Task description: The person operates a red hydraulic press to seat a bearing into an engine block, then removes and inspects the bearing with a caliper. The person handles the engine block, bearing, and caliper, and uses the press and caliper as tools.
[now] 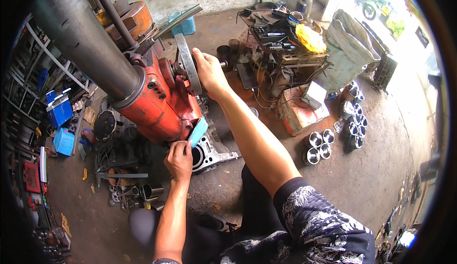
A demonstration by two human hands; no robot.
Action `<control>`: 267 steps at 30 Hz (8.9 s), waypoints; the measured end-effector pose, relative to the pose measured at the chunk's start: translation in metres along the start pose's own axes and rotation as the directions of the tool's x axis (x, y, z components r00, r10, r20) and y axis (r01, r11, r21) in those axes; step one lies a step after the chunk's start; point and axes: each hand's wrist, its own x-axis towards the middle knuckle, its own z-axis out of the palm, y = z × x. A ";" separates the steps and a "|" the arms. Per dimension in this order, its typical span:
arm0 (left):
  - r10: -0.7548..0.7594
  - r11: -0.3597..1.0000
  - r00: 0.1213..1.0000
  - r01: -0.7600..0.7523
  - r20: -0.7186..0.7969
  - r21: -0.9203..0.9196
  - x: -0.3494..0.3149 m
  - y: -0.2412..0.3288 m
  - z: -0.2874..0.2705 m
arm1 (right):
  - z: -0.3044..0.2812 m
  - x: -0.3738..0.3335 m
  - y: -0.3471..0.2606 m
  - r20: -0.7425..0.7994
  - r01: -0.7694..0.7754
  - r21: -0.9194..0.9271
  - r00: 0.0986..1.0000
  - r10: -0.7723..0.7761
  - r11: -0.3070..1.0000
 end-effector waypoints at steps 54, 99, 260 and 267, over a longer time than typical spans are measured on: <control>0.031 0.999 0.998 -0.032 -0.057 -0.025 0.002 -0.003 0.003 | -0.394 0.154 0.004 -0.496 -0.419 -0.861 0.817 -0.295 0.289; 0.060 0.994 0.997 -0.056 -0.046 0.092 -0.005 -0.005 -0.004 | -0.021 -0.145 0.130 0.277 0.253 -0.911 0.960 0.030 0.324; -0.267 0.910 0.956 0.291 -0.120 0.295 -0.113 0.018 -0.265 | -0.268 -0.141 -0.051 -0.319 0.004 -0.842 0.804 -0.502 0.540; -0.295 0.858 0.944 0.329 -0.145 0.394 -0.109 0.019 -0.264 | -0.316 -0.004 -0.046 -0.341 -0.093 -0.911 0.716 -0.608 0.401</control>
